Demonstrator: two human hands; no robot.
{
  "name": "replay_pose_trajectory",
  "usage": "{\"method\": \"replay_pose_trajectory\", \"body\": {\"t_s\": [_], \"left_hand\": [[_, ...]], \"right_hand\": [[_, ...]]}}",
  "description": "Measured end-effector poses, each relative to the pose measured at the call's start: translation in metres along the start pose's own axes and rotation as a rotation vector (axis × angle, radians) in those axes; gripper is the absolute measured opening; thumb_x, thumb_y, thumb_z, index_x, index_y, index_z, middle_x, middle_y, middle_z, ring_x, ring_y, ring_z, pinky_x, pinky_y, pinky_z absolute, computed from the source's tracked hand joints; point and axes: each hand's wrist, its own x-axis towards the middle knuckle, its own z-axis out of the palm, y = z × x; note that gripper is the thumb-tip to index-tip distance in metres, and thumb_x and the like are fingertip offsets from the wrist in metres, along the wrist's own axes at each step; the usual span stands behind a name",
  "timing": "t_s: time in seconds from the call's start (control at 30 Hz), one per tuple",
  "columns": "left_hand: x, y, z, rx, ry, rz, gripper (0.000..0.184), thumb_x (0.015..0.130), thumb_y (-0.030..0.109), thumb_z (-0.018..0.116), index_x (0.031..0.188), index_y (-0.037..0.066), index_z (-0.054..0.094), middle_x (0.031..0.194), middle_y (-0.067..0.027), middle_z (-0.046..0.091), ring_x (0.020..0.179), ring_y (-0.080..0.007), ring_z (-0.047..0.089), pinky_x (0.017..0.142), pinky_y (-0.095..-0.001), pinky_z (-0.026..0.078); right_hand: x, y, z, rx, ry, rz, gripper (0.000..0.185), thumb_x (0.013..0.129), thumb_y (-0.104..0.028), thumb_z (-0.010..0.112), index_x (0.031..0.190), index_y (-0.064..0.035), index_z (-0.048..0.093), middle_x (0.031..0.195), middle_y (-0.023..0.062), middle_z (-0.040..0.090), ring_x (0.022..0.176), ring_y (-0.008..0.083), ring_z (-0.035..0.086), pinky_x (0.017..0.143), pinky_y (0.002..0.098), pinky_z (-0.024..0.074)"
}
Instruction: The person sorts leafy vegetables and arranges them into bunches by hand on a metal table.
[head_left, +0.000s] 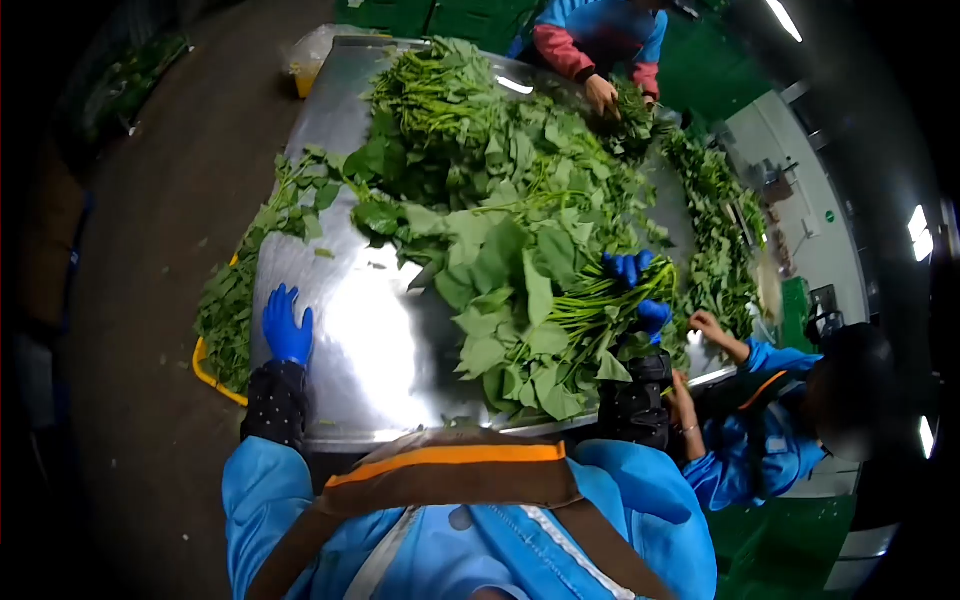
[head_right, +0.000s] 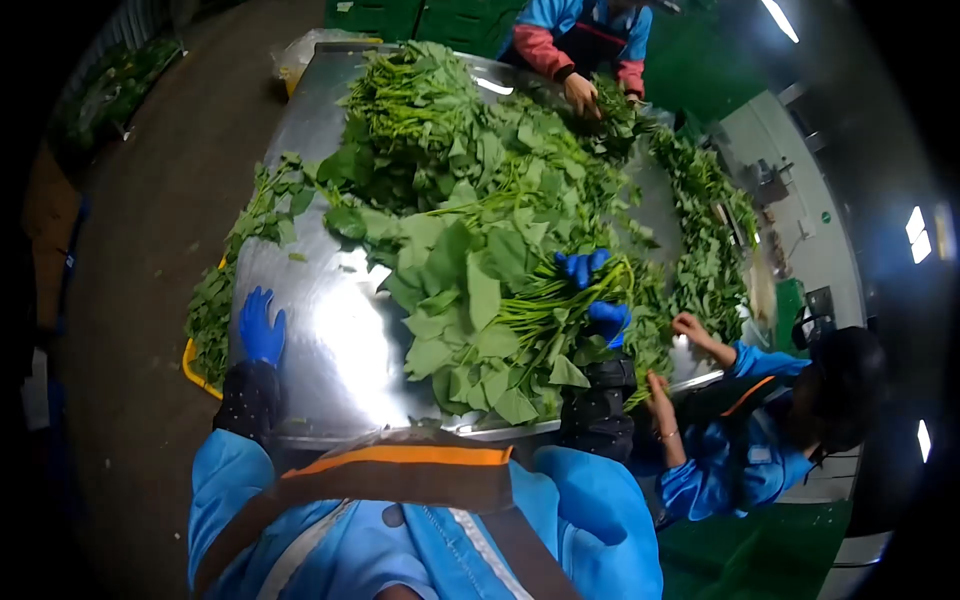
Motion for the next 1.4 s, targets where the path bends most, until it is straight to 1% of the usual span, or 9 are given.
{"method": "replay_pose_trajectory", "body": {"t_s": [0.07,0.33,0.43,0.6,0.67,0.8,1.0,1.27,1.4], "left_hand": [[0.018,0.014,-0.004,-0.553,-0.266,-0.599,0.032,0.079,0.02,0.059,0.107,0.005,0.057,0.11,-0.0124,0.057,0.102,-0.0255,0.053,0.087,-0.0339,0.04],[0.083,0.183,-0.076,-0.678,-0.007,0.105,0.045,0.075,0.036,0.066,0.104,0.003,0.059,0.103,-0.0146,0.059,0.096,-0.0258,0.056,0.084,-0.0315,0.042],[0.081,0.183,-0.058,-0.825,-0.408,-0.069,0.041,0.073,0.035,0.067,0.096,0.002,0.063,0.09,-0.0132,0.063,0.083,-0.0244,0.06,0.074,-0.0312,0.046],[0.093,0.152,-0.104,-0.931,0.151,-0.457,0.016,0.08,0.013,0.061,0.092,0.003,0.065,0.076,-0.0043,0.063,0.066,-0.0086,0.055,0.06,-0.0226,0.044],[0.099,0.154,-0.13,-0.602,0.457,-0.144,0.017,0.077,0.008,0.064,0.094,0.005,0.065,0.079,-0.0047,0.065,0.068,-0.0123,0.059,0.065,-0.0233,0.046],[0.068,0.211,-0.111,-1.069,0.231,0.085,0.024,0.076,0.004,0.064,0.1,0.007,0.063,0.095,-0.0054,0.063,0.082,-0.015,0.059,0.067,-0.0243,0.047],[0.005,0.262,-0.058,-0.663,-0.069,0.152,0.045,0.083,0.025,0.054,0.125,0.01,0.045,0.121,-0.0106,0.051,0.107,-0.0277,0.047,0.088,-0.038,0.035],[-0.027,0.239,-0.042,-0.387,-0.207,0.167,0.055,0.088,0.025,0.045,0.135,0.005,0.024,0.132,-0.0158,0.038,0.118,-0.0235,0.041,0.1,-0.0433,0.022],[-0.038,0.232,-0.053,-0.702,-0.579,0.052,0.098,0.074,0.047,0.061,0.138,0.003,0.0,0.13,-0.0216,0.036,0.12,-0.0305,0.037,0.103,-0.0456,0.017]], "right_hand": [[-0.014,0.018,0.01,0.041,-0.07,0.048,0.042,0.059,-0.011,0.063,0.096,-0.0089,0.043,0.076,0.0025,0.046,0.081,0.0204,0.044,0.1,0.0402,0.0244],[-0.032,0.059,0.072,0.031,-0.261,0.292,0.046,0.053,-0.02,0.078,0.084,-0.0117,0.045,0.069,0.0047,0.053,0.08,0.0208,0.049,0.093,0.0414,0.03],[-0.031,0.064,0.075,0.089,-0.282,0.309,0.046,0.054,-0.022,0.077,0.085,-0.0115,0.044,0.072,0.0046,0.052,0.079,0.0207,0.049,0.094,0.0427,0.0296],[-0.04,0.086,0.041,0.128,-0.089,0.336,0.049,0.05,-0.016,0.073,0.09,-0.0113,0.044,0.077,0.0035,0.05,0.082,0.0218,0.046,0.098,0.0428,0.0261],[-0.046,0.093,0.035,0.137,0.022,0.349,0.05,0.051,-0.012,0.067,0.096,-0.005,0.044,0.082,0.0068,0.051,0.088,0.0251,0.048,0.099,0.0428,0.0289],[-0.055,0.105,0.061,0.148,0.272,0.445,0.052,0.057,-0.006,0.06,0.107,0.0021,0.046,0.094,0.0134,0.056,0.097,0.0301,0.052,0.099,0.0429,0.0321],[-0.086,0.14,0.074,-0.193,0.168,0.456,0.017,0.081,-0.005,0.05,0.094,0.002,0.059,0.093,0.0114,0.061,0.088,0.0182,0.058,0.08,0.0308,0.0466],[-0.127,0.18,0.049,-0.482,-0.007,0.489,0.04,0.086,-0.02,0.051,0.12,-0.0025,0.042,0.109,0.0097,0.051,0.101,0.0206,0.05,0.085,0.0329,0.0419],[-0.079,0.126,0.111,0.147,0.415,0.788,0.037,0.08,-0.013,0.057,0.114,-0.0018,0.046,0.101,0.0083,0.055,0.09,0.018,0.055,0.076,0.0303,0.0464]]}}
